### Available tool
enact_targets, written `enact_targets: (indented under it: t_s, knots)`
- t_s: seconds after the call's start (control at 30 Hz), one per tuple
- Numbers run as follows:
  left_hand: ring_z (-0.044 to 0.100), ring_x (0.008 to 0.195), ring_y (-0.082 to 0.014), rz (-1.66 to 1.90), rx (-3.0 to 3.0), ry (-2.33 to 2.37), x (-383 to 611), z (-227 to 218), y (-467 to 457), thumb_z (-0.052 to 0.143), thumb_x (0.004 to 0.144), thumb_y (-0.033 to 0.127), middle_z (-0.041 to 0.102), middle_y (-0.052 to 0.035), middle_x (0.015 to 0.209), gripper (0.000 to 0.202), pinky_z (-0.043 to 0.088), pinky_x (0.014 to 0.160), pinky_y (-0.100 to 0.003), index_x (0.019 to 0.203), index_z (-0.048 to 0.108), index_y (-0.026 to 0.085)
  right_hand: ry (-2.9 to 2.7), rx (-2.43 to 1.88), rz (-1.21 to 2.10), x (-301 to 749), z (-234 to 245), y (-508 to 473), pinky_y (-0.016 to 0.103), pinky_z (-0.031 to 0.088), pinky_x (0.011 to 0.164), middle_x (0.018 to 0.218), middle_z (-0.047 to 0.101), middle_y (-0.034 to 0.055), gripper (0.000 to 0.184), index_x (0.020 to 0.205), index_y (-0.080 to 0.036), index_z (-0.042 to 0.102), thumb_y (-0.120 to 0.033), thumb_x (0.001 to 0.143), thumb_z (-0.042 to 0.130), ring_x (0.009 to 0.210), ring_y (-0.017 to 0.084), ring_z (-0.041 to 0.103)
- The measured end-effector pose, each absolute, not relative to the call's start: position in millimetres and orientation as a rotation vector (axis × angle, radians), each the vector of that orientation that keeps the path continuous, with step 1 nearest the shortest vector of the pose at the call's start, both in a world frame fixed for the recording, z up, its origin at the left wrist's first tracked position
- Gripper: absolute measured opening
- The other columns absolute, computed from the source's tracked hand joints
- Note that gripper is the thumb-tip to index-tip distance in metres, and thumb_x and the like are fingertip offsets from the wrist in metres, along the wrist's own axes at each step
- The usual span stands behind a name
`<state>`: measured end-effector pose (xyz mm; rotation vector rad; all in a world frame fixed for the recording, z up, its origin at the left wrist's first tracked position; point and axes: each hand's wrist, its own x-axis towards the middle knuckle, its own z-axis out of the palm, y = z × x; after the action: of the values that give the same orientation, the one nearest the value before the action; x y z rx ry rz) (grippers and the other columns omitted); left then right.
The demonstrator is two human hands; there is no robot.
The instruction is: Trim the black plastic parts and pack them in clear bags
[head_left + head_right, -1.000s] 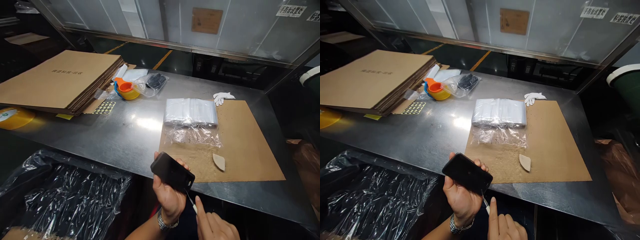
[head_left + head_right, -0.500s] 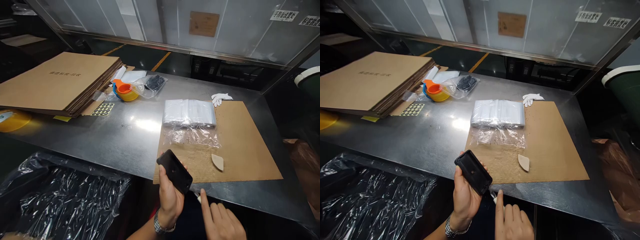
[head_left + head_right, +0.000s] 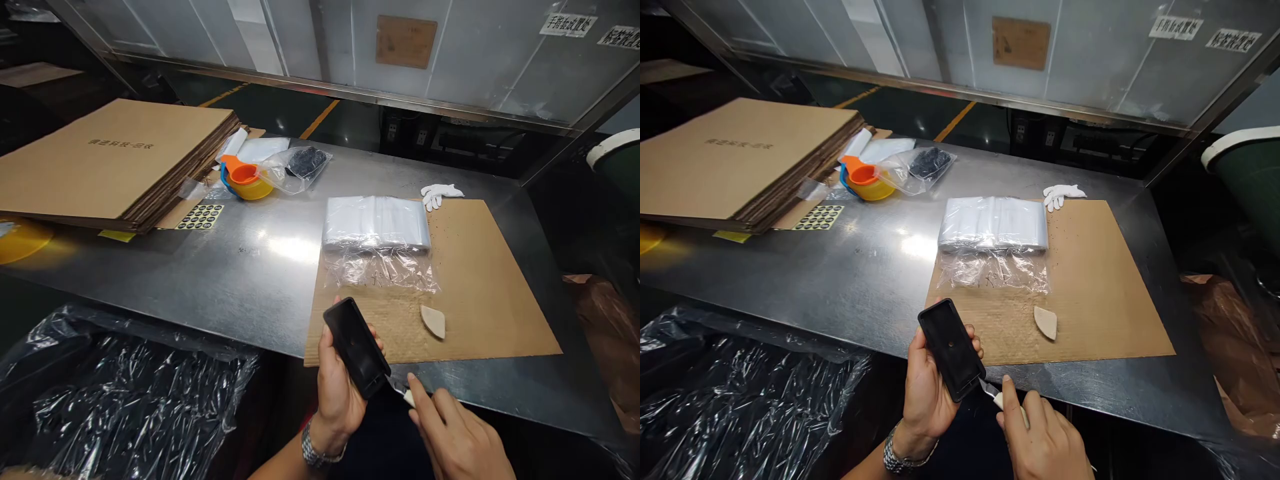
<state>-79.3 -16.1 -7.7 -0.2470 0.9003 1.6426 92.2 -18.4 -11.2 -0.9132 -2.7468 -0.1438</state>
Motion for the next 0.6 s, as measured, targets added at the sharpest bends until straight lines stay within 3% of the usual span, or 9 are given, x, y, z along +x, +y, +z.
enact_targets:
  t_s: [0.6]
  knots:
    - [0.061, 0.062, -0.0162, 1.622, -0.196, 0.92, -76.9, -7.0, -16.2, 0.038, 0.087, 0.046, 0.062, -0.0037, 0.074, 0.051, 0.05, 0.056, -0.026, 0.137, 0.028, 0.035, -2.753, -0.982, -0.213, 92.1, -6.7, -23.3, 0.022, 0.034, 0.046, 0.06, 0.051, -0.0024, 0.031, 0.115, -0.011, 0.057, -0.02, 0.096, 0.035, 0.046, 0.007, 0.05]
